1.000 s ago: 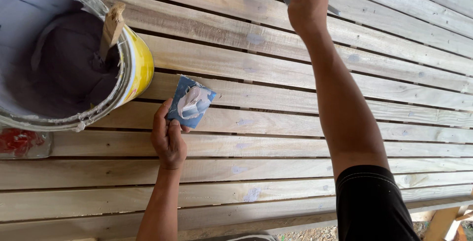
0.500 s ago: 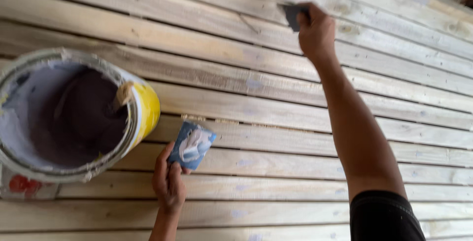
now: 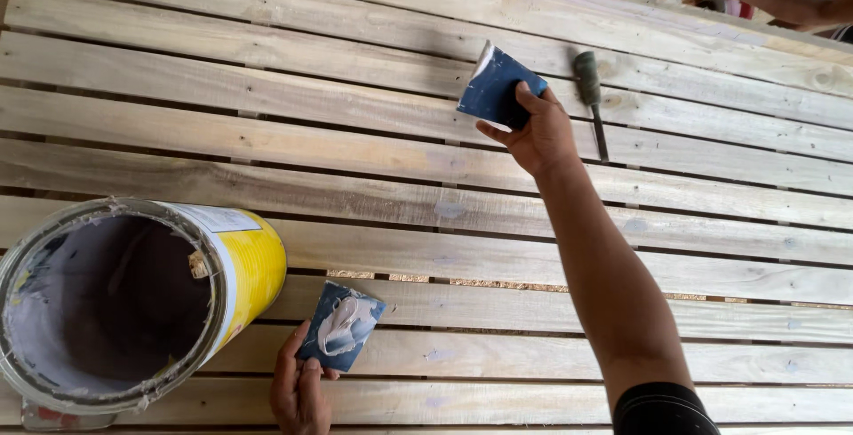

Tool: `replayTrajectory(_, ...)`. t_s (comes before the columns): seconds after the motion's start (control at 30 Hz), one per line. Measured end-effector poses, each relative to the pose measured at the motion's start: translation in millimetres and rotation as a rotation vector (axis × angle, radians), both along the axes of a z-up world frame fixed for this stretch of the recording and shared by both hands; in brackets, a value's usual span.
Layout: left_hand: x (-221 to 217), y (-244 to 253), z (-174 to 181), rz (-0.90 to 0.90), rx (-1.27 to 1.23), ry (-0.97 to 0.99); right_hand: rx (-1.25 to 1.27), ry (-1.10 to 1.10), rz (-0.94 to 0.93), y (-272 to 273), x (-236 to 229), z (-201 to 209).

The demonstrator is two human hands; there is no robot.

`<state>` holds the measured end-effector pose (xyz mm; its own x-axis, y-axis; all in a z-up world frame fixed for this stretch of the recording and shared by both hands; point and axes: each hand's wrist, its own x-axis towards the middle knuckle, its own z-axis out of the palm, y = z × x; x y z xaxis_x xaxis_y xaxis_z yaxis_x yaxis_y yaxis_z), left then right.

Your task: The person uses a putty knife to apply a white filler paste into gaps between wooden planks. They repeatedly scoop filler from a container and spread it along the seams, smoothing the surface with the tool.

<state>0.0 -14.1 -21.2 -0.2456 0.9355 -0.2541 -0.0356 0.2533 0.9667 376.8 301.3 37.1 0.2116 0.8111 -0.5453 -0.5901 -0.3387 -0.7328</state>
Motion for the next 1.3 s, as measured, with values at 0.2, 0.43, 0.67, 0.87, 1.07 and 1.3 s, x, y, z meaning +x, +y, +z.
replayTrajectory(0.2, -2.7, 3.8, 5.9, -0.059, 0.055, -0.007, 0.15, -0.832, 0.195, -2.4, -6.2, -5.6)
replayTrajectory(0.43, 0.4, 6.7, 14.1, -0.065, 0.037, -0.051, 0.497, -1.731, 0.653, -28.0, -20.2, 8.4)
replayTrajectory(0.67, 0.6, 10.7, 17.1, -0.068, 0.075, -0.048, 0.574, -1.905, 0.676, -31.8, -37.7, -13.5)
replayTrajectory(0.87, -0.2, 6.3, 18.3, -0.08, 0.048, 0.016, 0.74, -1.911, 0.657, -49.6, -36.1, -6.2)
replayTrajectory(1.07, 1.5, 8.4, 21.0, -0.083, 0.096, 0.003, 0.691, -1.853, 0.619, -35.1, -22.1, 0.7)
replayTrajectory(1.3, 0.9, 9.4, 20.0, -0.081, 0.067, -0.021, 0.907, -1.98, 0.549, -30.4, -35.8, -30.9)
